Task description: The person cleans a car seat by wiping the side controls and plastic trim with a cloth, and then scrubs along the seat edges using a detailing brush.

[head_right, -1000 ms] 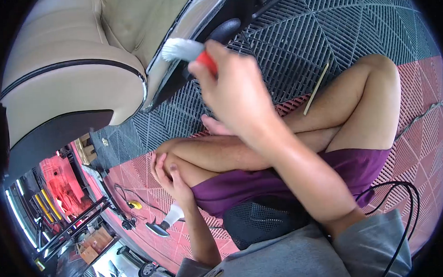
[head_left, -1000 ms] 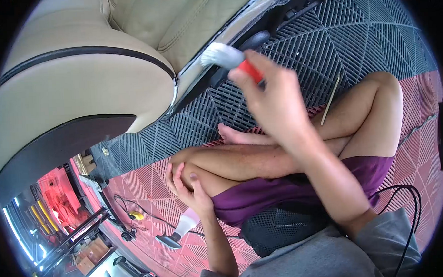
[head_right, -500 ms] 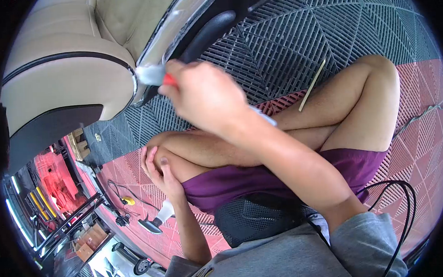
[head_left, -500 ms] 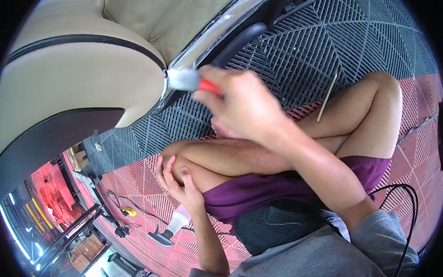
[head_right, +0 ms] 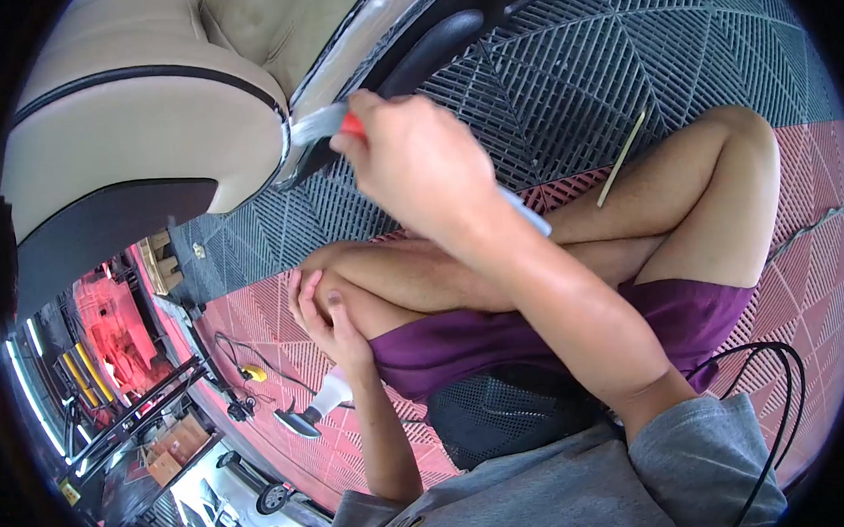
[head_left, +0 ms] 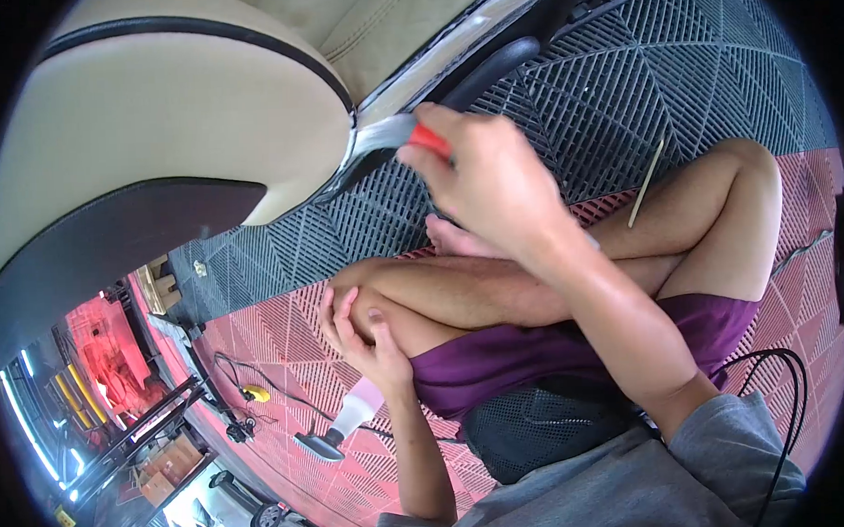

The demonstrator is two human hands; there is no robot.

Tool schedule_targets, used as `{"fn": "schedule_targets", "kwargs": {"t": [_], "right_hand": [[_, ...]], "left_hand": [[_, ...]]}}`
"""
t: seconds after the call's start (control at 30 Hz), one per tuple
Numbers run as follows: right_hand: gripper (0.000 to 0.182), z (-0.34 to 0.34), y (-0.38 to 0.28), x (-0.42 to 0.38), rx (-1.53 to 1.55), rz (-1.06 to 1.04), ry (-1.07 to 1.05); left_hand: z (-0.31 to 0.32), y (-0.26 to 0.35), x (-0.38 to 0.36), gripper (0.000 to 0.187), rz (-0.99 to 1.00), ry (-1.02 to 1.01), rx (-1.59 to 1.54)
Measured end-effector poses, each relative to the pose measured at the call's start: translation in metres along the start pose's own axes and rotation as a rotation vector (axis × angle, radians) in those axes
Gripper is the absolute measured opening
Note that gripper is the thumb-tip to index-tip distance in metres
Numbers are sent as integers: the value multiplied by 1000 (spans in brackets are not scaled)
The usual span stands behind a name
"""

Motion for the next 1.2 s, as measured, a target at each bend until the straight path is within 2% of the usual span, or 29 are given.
{"fn": "schedule_targets", "kwargs": {"t": [0.07, 0.1, 0.13, 0.23, 0.27, 0.33, 0.4, 0.43, 0.53, 0.6, 0.67, 0.73, 0.83, 0.87, 0.9, 0.93, 1.0, 1.1, 1.13, 1.17, 1.2], "right_hand": [[28, 33, -5, -6, -49, -16, -19], [27, 50, -5, -8, -59, 28, -120], [26, 53, -6, -9, -77, -4, -72], [26, 4, -1, 4, -18, 66, -114], [25, -10, 0, 6, -20, 3, -55], [25, 4, -8, 5, -56, 73, -126], [25, 50, -24, 3, -123, 55, -312], [26, 74, -32, 0, -47, -61, -322], [29, 63, -40, 2, 57, 53, -263], [29, 19, -14, -1, -77, 104, -148], [27, -54, 13, -1, -27, 156, 90], [25, -125, 25, -2, -113, 30, 432], [21, -106, 36, -16, 89, 156, 530], [20, -71, 37, -23, 174, 178, 410], [20, -37, 17, -23, -48, -62, 293], [20, 11, 18, -28, 45, 73, 109], [28, 20, 14, -31, 115, 94, 100], [28, -84, 44, -14, 233, 77, 380], [25, -128, 47, -16, 272, 25, 620], [23, -165, 51, -17, 279, 20, 769], [21, -194, 70, -17, 354, 121, 822]], "left_hand": [[2, 3, 1, 32, -8, -11, 5], [2, -1, 0, 32, -4, -12, 4], [2, -3, -2, 32, 1, -15, -18], [-2, -9, -6, 31, 17, -19, -65], [-2, -9, -7, 31, 0, -21, -43], [1, -2, -2, 31, -17, -14, -17], [3, -2, 5, 32, -19, -16, -26], [3, -4, 6, 32, -18, -26, -38], [-1, -12, -1, 33, 0, -47, -79], [-5, -17, -8, 33, -2, -31, -125], [-4, -18, -12, 34, -39, -18, -122], [-3, -11, -8, 33, -64, -21, -94], [1, -6, 2, 33, 33, -38, 9], [5, -4, 6, 34, 77, -37, 23], [6, -4, 8, 35, 102, -54, 17], [5, -4, 5, 36, 70, -45, -11], [4, 0, 4, 39, 31, -62, -70], [0, -13, -3, 40, 57, -31, -110], [-1, -10, -6, 39, 22, -24, -108], [-3, -10, -8, 39, -16, -11, -103], [-2, -9, -7, 39, -11, -23, -88]]}}
Point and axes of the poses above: each hand's wrist, its own x-axis towards the middle knuckle, its own z-axis out of the palm, y = z × x, the point moved 7 cm from there along x, towards the middle knuckle, and after that the axes turned 1 degree about -z, right-handed, at the moved point
